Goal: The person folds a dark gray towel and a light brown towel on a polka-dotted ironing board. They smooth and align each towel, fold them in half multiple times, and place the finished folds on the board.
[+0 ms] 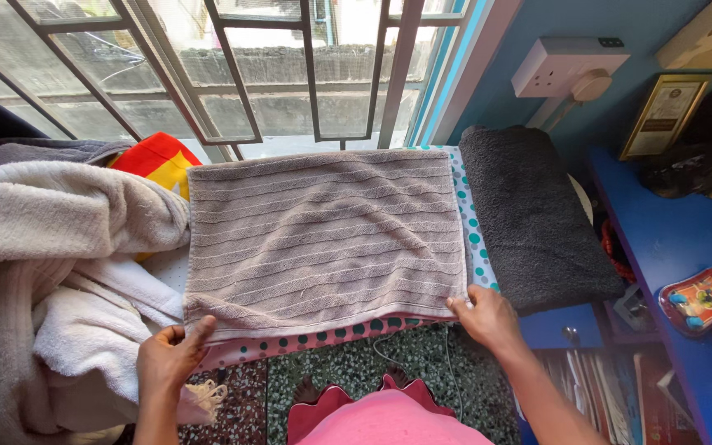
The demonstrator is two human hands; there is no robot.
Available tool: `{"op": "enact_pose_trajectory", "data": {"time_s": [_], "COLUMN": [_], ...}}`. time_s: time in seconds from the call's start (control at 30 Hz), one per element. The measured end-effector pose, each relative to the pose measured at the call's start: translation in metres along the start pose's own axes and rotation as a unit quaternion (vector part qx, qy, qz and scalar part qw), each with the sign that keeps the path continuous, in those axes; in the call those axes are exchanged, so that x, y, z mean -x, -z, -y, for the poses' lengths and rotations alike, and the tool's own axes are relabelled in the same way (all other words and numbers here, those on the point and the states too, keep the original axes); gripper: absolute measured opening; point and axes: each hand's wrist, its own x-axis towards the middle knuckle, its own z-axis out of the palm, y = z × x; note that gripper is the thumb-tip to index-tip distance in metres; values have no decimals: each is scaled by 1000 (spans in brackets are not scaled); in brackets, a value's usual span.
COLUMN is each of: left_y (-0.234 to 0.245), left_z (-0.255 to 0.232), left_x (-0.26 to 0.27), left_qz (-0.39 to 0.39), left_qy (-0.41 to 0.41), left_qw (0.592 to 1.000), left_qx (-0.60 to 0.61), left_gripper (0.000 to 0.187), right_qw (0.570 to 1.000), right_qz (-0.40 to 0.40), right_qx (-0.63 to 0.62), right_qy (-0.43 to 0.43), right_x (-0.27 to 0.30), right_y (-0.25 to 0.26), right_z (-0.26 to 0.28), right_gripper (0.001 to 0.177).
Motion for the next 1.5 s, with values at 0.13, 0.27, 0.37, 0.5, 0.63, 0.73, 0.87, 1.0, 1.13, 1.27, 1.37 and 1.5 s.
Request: {"op": "enact_pose_trajectory", "data": {"time_s": [0.13, 0.27, 0.37, 0.5, 0.63, 0.73, 0.87, 1.0, 1.13, 1.27, 1.37, 1.5], "left_y": [11, 18, 19, 17, 19, 24, 36, 51, 87, 109, 100, 54], "left_z": [10, 14, 9, -4, -15, -39, -103, -191, -226, -190, -130, -39], "left_x": [-5, -7, -8, -14, -17, -21, -31, -24, 10, 26, 11, -20], "left_qz": [79, 136, 106, 59, 41, 56, 46, 27, 10, 84, 91, 121], "left_qy": [-38, 3, 15, -30, -26, -22, -66, -208, -352, -362, -257, -78], "left_qw": [996, 980, 979, 991, 993, 994, 997, 964, 878, 856, 931, 979], "left_qx": [-15, 147, 171, 119, 111, 96, 22, 161, 324, 358, 245, 146], "left_gripper": [50, 48, 43, 44, 41, 40, 37, 27, 20, 20, 23, 36], "right_qw": [990, 947, 899, 916, 921, 924, 932, 895, 802, 739, 822, 891], "right_qz": [-114, -22, 60, 104, 88, 71, 47, -36, -103, -42, 33, 151], "right_qx": [-42, -317, -433, -382, -373, -372, -360, -440, -549, -601, -534, -427], "right_qy": [71, -43, -28, -61, -76, -55, -18, 63, 212, 301, 195, 30], "right_x": [3, -5, -19, -29, -35, -53, -90, -114, -95, -67, -63, -48], "right_y": [-10, -2, 17, 40, 57, 72, 105, 168, 234, 237, 192, 101], "right_z": [5, 6, 3, 4, 6, 14, 49, 108, 127, 88, 51, 7], "right_gripper": [41, 34, 33, 32, 30, 31, 35, 22, 18, 15, 21, 33]}}
